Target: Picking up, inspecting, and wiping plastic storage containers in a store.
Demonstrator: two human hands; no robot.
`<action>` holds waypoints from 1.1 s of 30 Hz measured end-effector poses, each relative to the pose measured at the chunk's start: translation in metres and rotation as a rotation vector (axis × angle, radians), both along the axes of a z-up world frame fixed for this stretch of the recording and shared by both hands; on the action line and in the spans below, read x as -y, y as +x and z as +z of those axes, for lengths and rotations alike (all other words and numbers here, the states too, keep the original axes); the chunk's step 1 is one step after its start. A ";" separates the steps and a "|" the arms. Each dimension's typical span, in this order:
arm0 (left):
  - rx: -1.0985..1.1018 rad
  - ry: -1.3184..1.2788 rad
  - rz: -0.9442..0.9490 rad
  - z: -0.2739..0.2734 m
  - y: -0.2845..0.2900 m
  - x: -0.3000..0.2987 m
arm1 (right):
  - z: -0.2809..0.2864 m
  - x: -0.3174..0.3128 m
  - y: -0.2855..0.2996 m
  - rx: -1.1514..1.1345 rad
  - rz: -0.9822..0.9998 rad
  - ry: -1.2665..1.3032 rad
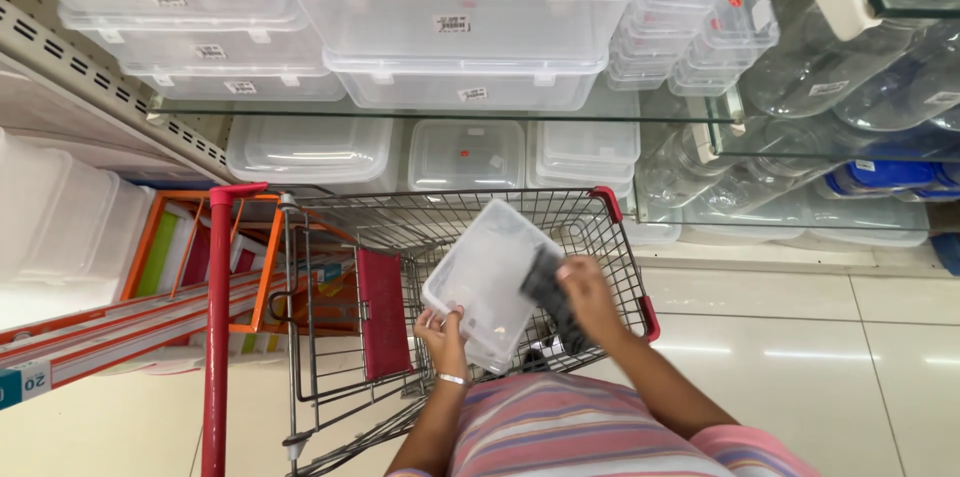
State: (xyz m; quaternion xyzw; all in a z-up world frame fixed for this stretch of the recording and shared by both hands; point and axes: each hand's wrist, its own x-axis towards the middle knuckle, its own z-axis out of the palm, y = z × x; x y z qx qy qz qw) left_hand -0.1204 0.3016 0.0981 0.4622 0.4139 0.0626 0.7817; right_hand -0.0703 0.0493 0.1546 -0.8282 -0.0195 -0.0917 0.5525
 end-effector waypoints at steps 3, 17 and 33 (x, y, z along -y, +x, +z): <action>0.179 0.088 -0.044 0.008 -0.001 0.011 | 0.063 -0.048 -0.021 -0.102 0.396 -0.079; 0.466 0.301 -0.189 0.084 0.002 0.015 | 0.105 -0.063 -0.030 0.234 0.612 -0.350; 0.534 0.472 -0.367 0.102 -0.006 0.024 | 0.094 -0.061 -0.027 0.399 0.486 -0.295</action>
